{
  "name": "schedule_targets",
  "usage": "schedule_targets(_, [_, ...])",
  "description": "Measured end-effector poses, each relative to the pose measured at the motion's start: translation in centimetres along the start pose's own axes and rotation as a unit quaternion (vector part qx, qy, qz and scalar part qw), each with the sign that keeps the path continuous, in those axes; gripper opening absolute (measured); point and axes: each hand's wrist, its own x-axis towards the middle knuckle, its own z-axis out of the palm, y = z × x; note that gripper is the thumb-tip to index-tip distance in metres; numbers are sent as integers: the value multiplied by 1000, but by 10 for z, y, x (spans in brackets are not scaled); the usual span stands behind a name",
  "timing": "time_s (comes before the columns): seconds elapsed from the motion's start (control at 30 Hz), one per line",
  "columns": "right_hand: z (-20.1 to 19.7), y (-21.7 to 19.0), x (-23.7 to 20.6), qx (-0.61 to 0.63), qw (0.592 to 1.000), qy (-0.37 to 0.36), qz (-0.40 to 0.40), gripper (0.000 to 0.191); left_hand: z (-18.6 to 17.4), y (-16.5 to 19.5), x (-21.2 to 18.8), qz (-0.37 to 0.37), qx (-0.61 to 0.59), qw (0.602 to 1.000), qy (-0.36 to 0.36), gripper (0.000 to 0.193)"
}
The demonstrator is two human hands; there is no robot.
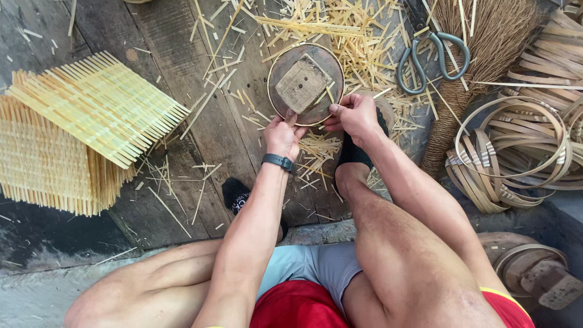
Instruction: The person sits on the floor and repeatedly places a circular bamboo ring onto a flat woven bamboo mat, then uses shears to trim the excess mat material around the ring. The person then removes the ring and stacks the trimmed circular piece with others.
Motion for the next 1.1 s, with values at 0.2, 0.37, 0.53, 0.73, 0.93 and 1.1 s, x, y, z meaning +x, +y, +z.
schedule_targets(0.2, [-9, -21, -15, -99, 991, -72, -48, 38, 6, 59, -11, 46, 187, 981, -11, 32])
schedule_targets(0.37, [-2, -58, -42, -202, 936, -140, -253, 105, 18, 106, -44, 361, 387, 830, -176, 45])
schedule_targets(0.53, [38, -68, -58, -245, 940, -13, -239, 93, 44, 84, -69, 456, 341, 804, -170, 48])
schedule_targets(0.73, [36, -65, -53, -301, 916, 33, -263, 79, 39, 87, -42, 430, 387, 809, -106, 49])
schedule_targets(0.93, [-20, -47, -37, -36, 964, -150, -215, 68, 9, 124, 28, 295, 443, 847, -4, 73])
schedule_targets(1.1, [-57, 6, -43, 209, 935, -240, -160, 56, -1, 150, 48, 433, 503, 745, 60, 78])
